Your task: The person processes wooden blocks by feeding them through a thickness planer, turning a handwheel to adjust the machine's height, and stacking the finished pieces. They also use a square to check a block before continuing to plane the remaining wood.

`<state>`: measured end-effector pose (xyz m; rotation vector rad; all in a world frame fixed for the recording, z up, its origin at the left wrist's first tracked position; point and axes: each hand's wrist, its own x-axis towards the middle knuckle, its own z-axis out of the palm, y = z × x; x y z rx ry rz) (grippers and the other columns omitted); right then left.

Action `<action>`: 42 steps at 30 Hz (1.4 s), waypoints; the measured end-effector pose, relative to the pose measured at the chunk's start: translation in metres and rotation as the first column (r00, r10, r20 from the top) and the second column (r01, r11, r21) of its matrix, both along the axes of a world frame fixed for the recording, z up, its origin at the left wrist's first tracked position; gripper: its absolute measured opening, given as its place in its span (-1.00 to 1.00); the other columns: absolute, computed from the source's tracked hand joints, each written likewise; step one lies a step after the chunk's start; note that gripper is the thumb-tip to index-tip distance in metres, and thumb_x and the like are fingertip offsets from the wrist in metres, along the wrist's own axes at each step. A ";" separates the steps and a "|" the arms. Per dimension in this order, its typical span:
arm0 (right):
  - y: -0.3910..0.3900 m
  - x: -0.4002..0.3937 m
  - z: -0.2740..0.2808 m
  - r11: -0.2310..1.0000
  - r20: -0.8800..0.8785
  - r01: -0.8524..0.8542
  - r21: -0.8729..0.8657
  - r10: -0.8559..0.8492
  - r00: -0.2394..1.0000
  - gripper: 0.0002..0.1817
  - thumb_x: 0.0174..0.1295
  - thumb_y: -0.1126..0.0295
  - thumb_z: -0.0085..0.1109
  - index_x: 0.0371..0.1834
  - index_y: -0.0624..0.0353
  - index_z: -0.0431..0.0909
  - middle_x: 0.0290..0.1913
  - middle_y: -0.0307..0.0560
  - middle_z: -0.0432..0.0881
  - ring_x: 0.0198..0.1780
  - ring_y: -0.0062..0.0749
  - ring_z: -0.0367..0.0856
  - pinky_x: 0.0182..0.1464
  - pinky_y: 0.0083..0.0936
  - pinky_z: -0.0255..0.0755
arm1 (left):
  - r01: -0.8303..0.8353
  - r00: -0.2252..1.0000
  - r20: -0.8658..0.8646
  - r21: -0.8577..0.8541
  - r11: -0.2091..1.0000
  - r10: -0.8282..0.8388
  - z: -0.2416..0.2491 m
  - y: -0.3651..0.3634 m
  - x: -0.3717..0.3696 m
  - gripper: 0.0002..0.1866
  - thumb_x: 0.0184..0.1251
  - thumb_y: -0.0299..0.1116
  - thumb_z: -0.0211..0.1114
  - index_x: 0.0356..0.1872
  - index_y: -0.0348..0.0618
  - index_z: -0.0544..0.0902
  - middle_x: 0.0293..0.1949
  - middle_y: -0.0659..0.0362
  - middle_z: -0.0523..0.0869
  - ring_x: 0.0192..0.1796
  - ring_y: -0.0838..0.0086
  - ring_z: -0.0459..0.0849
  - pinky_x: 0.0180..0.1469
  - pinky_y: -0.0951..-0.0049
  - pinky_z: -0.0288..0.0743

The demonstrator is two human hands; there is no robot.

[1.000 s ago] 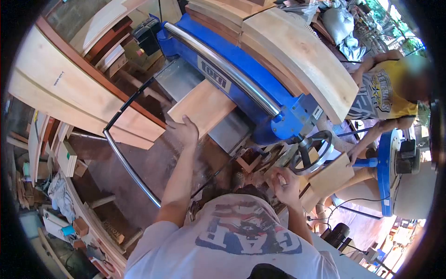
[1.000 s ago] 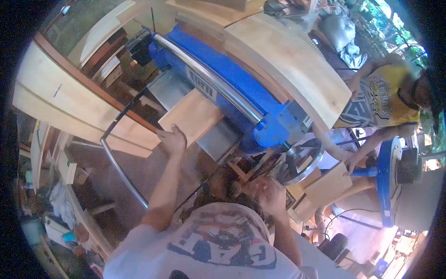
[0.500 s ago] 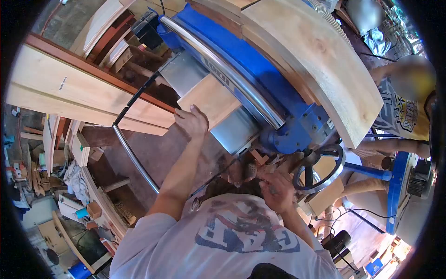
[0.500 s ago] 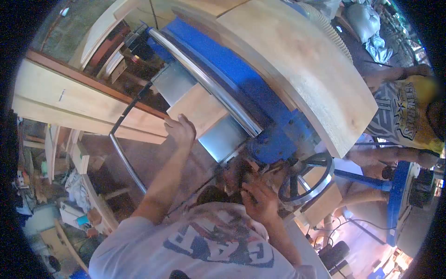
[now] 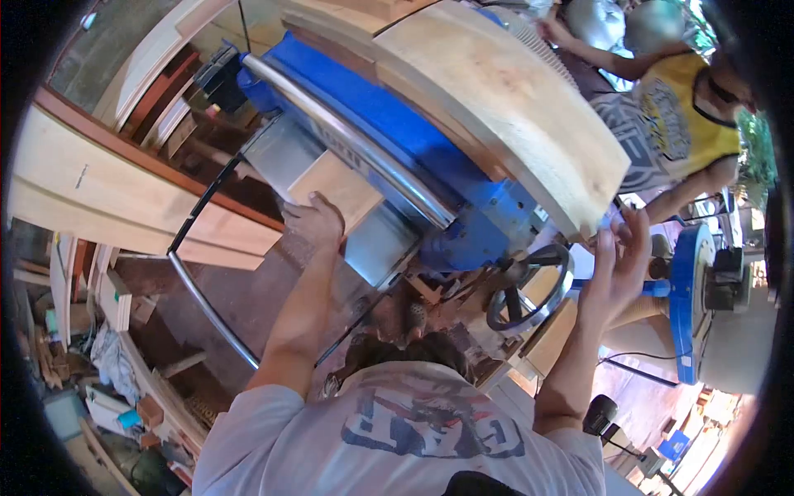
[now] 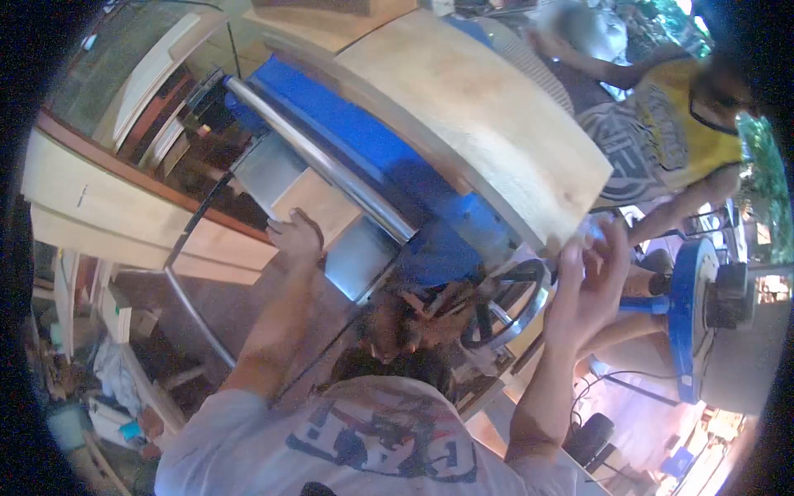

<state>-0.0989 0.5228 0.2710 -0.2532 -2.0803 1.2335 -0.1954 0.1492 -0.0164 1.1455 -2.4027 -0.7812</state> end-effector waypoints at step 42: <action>-0.191 0.027 -0.135 0.748 0.555 -0.514 -0.420 0.660 0.507 -0.59 0.43 0.09 0.20 0.09 0.20 0.67 -0.32 -0.25 0.60 -0.30 -0.62 0.49 -0.23 -0.52 0.43 | 0.137 0.920 -0.249 0.927 0.348 0.303 0.106 -0.161 0.319 -0.36 0.33 -0.20 0.48 0.30 -0.40 0.50 0.16 -0.05 0.68 0.14 0.25 0.71 0.16 0.25 0.65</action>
